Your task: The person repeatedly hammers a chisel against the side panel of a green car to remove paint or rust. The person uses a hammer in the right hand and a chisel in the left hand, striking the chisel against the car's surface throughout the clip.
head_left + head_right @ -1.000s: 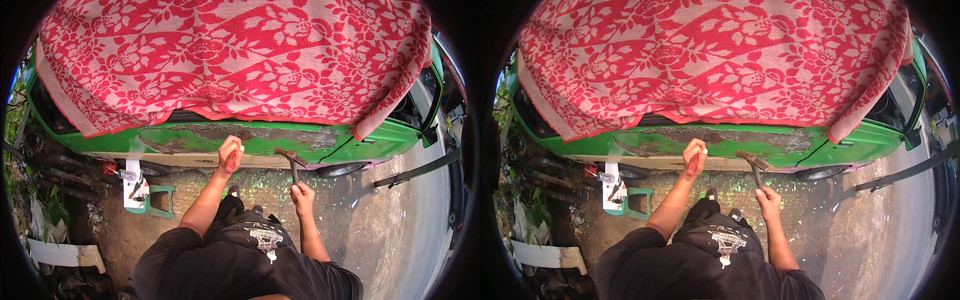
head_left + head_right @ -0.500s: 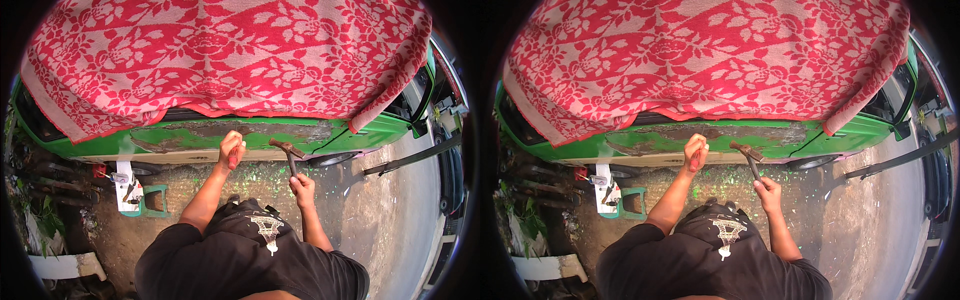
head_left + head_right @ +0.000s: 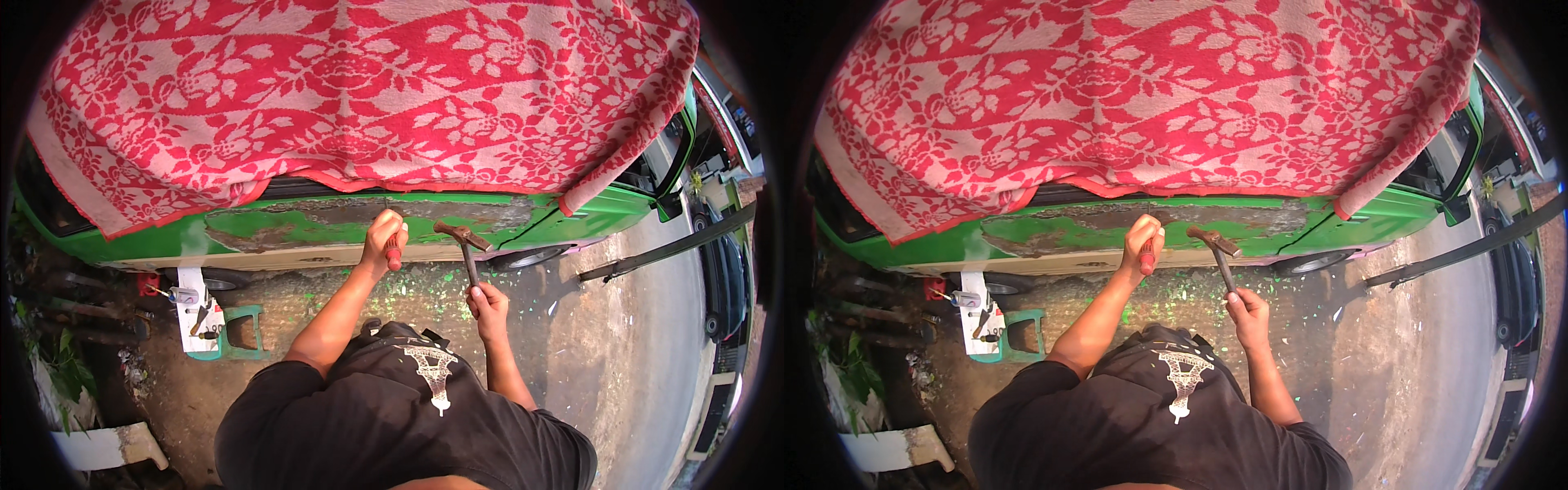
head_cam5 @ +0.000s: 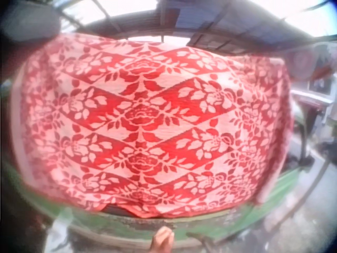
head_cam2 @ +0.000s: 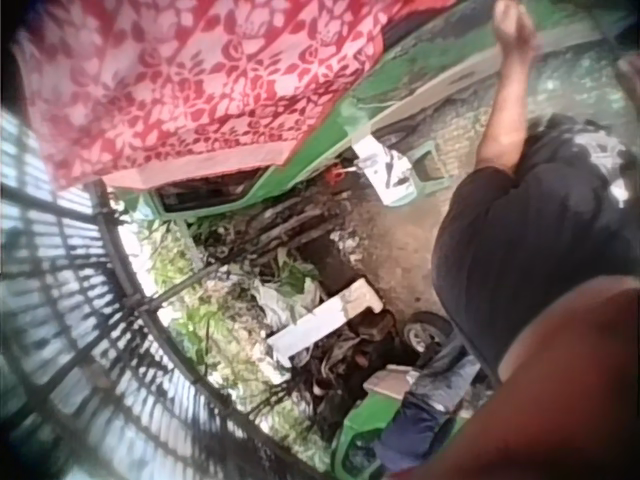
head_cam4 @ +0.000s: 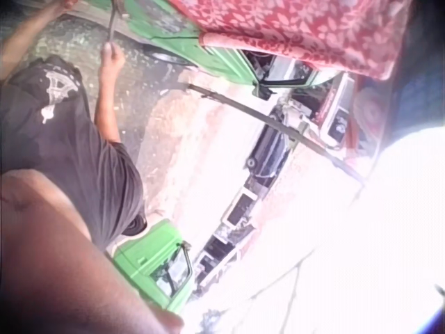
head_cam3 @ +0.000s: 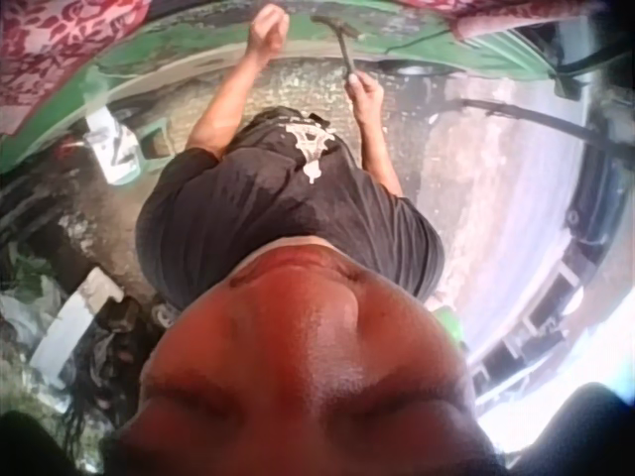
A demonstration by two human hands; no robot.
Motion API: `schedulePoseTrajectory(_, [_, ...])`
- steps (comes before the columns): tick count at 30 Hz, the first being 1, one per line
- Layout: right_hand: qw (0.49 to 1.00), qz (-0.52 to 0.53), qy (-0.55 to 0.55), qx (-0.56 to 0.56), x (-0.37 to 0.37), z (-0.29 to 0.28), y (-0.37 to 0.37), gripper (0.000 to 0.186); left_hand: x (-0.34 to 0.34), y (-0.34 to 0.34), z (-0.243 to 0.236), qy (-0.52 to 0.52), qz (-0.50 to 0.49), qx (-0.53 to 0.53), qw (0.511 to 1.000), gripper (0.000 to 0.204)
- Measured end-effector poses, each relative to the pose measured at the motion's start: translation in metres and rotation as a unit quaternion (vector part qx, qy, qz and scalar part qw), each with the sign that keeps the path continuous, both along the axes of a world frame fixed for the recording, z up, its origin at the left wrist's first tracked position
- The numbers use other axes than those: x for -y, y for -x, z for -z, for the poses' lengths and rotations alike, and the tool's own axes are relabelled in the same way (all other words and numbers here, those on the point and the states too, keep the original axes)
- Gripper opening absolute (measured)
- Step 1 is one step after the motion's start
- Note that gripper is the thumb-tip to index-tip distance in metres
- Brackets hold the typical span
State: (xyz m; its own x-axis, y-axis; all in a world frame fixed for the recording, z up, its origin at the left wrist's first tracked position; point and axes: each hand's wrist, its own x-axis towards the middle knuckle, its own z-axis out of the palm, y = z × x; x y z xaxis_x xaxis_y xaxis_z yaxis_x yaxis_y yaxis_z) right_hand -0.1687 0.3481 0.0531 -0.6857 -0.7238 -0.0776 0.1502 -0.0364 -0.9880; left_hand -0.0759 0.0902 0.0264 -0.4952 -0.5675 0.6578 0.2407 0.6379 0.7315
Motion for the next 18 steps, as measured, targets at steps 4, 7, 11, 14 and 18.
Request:
schedulePoseTrajectory(4, [0.986, 0.038, -0.002, -0.164, 0.002, -0.014, -0.015, 0.023, 0.006, 0.012, -0.013, -0.018, -0.005, 0.01, 1.0, 0.025])
schedulePoseTrajectory(7, [0.931, 0.093, 0.029, -0.352, -0.002, -0.028, -0.021, 0.024, 0.01, 0.016, -0.016, -0.037, -0.009, 0.007, 0.999, 0.027])
schedulePoseTrajectory(11, [0.899, 0.098, 0.077, -0.42, -0.001, -0.019, -0.028, 0.021, 0.012, 0.018, -0.02, -0.037, -0.008, 0.002, 0.999, 0.027])
schedulePoseTrajectory(14, [0.897, 0.015, -0.064, -0.436, 0.012, -0.045, -0.032, 0.016, 0.012, 0.021, -0.026, -0.041, -0.011, 0.006, 0.999, 0.026])
schedulePoseTrajectory(18, [0.9, 0.043, -0.031, -0.432, 0.006, -0.053, -0.037, 0.021, 0.016, 0.02, -0.027, -0.062, 0.001, 0.019, 0.998, 0.027])
